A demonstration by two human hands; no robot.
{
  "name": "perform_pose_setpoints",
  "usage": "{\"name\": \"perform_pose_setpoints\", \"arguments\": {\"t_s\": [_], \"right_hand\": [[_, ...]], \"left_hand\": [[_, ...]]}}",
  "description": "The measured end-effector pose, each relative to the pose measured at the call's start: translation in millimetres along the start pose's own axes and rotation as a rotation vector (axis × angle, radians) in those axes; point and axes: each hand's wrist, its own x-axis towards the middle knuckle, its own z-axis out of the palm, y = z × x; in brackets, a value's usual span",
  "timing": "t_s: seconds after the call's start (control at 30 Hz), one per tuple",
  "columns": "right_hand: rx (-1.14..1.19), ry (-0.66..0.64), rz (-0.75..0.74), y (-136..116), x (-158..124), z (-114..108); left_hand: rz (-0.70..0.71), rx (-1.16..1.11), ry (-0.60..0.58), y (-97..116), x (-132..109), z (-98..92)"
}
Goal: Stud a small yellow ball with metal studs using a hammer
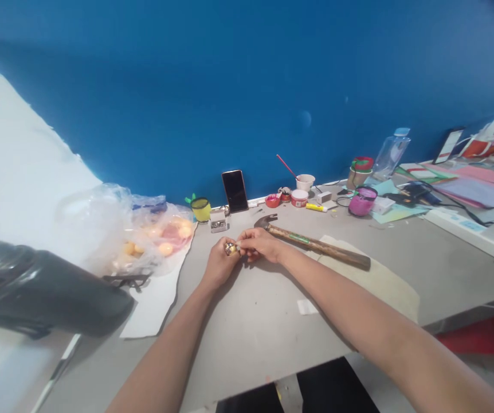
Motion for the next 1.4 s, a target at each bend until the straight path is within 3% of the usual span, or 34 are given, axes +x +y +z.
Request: {"name": "perform_pose_setpoints", "arguments": {"t_s": [0.27,0.47,0.9,1.07,1.23,1.3,1.4], "right_hand": [[-0.014,0.046,0.022,5,2,4],[-0.004,0.003,0.025,7,2,0],[-0.275,0.046,0.033,-5,-1,-4],[-0.499,0.190,-0.074,-9,0,-16],[-0.811,-0.209,-0.046,-20,-14,-9],[-1.015,-0.280,-0.076,-23,-21,3],[-1.222,-0.289,-0.088,-22,-26,20]], "left_hand": [[-0.014,-0.081,0.017,3,0,2.5],[-0.040,-0.156,-0.008,4,-1,2.8],[-0.121,-0.278,-0.021,0,0,0.1],[-0.111,-0.236,0.132,-1,2,-1.8],[-0.058,-0.064,0.253,-3,5,-5.7],[-0.023,-0.034,0.250,-3,5,-5.6],[0.022,-0.020,0.222,-2,4,-4.7]]}}
